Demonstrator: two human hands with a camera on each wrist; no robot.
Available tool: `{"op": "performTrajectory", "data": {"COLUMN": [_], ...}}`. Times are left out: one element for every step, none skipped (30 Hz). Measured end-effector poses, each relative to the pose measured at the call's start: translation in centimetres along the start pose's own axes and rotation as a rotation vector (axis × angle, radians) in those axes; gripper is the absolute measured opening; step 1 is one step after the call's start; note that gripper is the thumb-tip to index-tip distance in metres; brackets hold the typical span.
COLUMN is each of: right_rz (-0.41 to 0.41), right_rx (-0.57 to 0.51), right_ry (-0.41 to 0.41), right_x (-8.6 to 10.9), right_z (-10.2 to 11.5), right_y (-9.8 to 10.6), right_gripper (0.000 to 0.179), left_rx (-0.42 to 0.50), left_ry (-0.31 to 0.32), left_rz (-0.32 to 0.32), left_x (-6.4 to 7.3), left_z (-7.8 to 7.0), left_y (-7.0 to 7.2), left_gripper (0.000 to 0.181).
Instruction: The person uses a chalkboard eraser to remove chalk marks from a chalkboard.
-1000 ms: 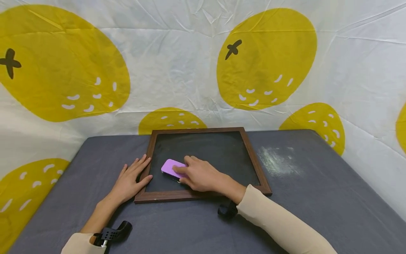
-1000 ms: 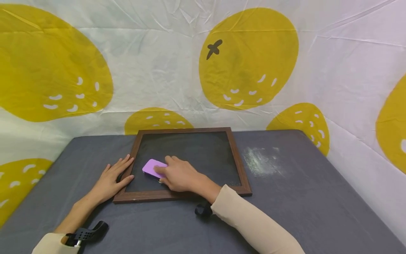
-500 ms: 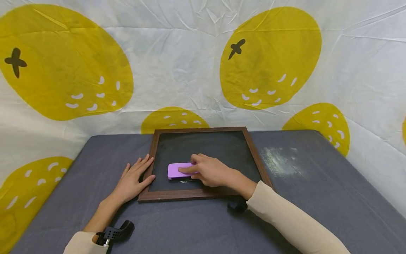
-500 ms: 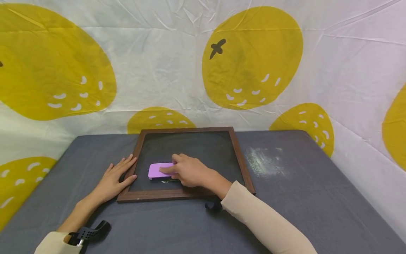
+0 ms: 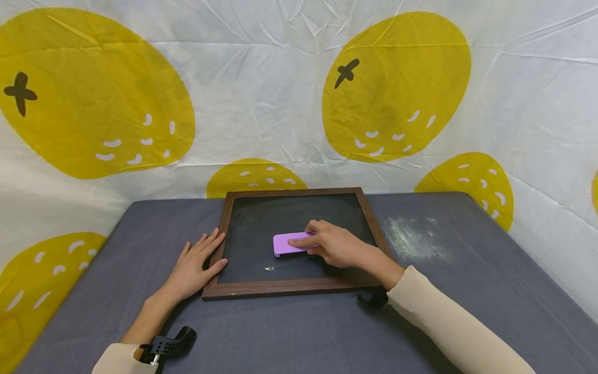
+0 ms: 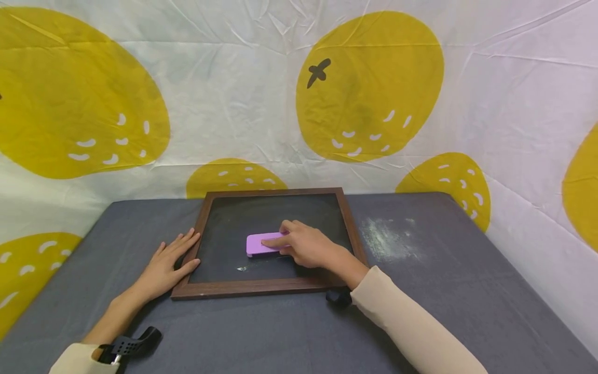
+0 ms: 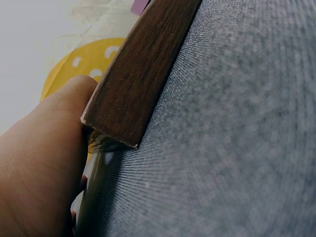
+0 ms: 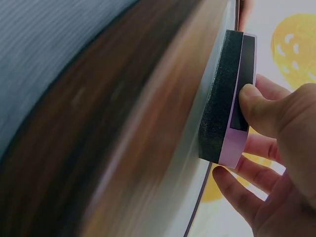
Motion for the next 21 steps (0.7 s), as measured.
{"op": "performTrajectory", "data": {"right_rz": [-0.002, -0.005, -0.007, -0.009, -0.009, -0.013, -0.017, -0.023, -0.027, -0.032, -0.037, -0.044, -0.047, -0.051, -0.054, -0.058, -0.061, -0.065, -0.069, -0.074, -0.079], "right_rx": [0.002, 0.004, 0.007, 0.009, 0.009, 0.012, 0.015, 0.021, 0.026, 0.031, 0.036, 0.039, 0.042, 0.045, 0.043, 0.046, 0.052, 0.060, 0.072, 0.088, 0.105], "right_ry": [-0.007, -0.013, -0.019, -0.025, -0.032, -0.036, -0.040, -0.045, -0.052, -0.059, -0.067, -0.075, -0.085, -0.096, -0.109, -0.123, -0.138, -0.153, -0.169, -0.184, -0.199], "right_x": [0.3, 0.6, 0.8, 1.1, 1.4, 1.6, 1.8, 2.1, 2.3, 2.6, 2.8, 3.1, 3.4, 3.7, 3.9, 4.2, 4.4, 4.7, 4.9, 5.2, 5.4], "right_z": [-0.3, -0.6, -0.8, -1.0, -1.2, -1.5, -1.6, -1.9, -2.1, -2.3, -2.5, -2.7, -2.9, -3.1, -3.3, -3.5, -3.6, -3.7, -3.8, -3.9, -3.9], "right_y": [0.1, 0.2, 0.2, 0.3, 0.4, 0.5, 0.6, 0.7, 0.9, 1.0, 1.2, 1.3, 1.4, 1.6, 1.7, 1.8, 1.9, 2.0, 2.0, 2.1, 2.2], "right_gripper": [0.045, 0.045, 0.045, 0.044, 0.044, 0.044, 0.043, 0.043, 0.042, 0.042, 0.042, 0.041, 0.041, 0.041, 0.040, 0.040, 0.039, 0.039, 0.038, 0.038, 0.037], "left_rx": [0.000, 0.000, -0.003, -0.004, -0.005, -0.005, -0.006, -0.006, -0.007, -0.006, -0.007, -0.007, -0.007, -0.008, -0.009, -0.012, -0.013, -0.015, -0.017, -0.019, -0.018], "left_ry": [0.001, 0.005, 0.010, 0.014, 0.018, 0.021, 0.023, 0.025, 0.025, 0.026, 0.025, 0.024, 0.024, 0.024, 0.023, 0.023, 0.022, 0.022, 0.023, 0.023, 0.024], "left_rz": [0.000, 0.005, 0.008, 0.014, 0.018, 0.023, 0.025, 0.028, 0.029, 0.030, 0.030, 0.029, 0.028, 0.028, 0.029, 0.030, 0.031, 0.033, 0.034, 0.034, 0.034], "left_x": [0.0, 0.0, 0.0, -0.1, -0.1, -0.1, -0.1, -0.1, -0.1, -0.1, -0.2, -0.2, -0.2, -0.2, -0.2, -0.2, -0.2, -0.2, -0.2, -0.1, -0.1], "left_z": [0.0, 0.1, 0.1, 0.2, 0.2, 0.2, 0.2, 0.3, 0.3, 0.2, 0.2, 0.2, 0.1, 0.1, 0.1, 0.1, 0.2, 0.2, 0.2, 0.3, 0.3], "left_y": [0.0, -0.1, -0.1, -0.1, -0.2, -0.2, -0.2, -0.2, -0.2, -0.2, -0.1, -0.1, -0.1, -0.1, -0.1, -0.1, -0.1, -0.2, -0.2, -0.2, -0.2], "left_gripper": [0.067, 0.068, 0.068, 0.068, 0.068, 0.068, 0.068, 0.068, 0.068, 0.068, 0.068, 0.068, 0.068, 0.068, 0.068, 0.068, 0.068, 0.068, 0.068, 0.068, 0.068]}}
Point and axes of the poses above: each hand's wrist, its own x-axis away from the middle knuckle, its own y-axis out of the back of the hand, z = x × y, the point moved 8 cm from there along -x, towards the middle knuckle, and after that the axes turned 6 degrees about x, right-handed, at the moved point
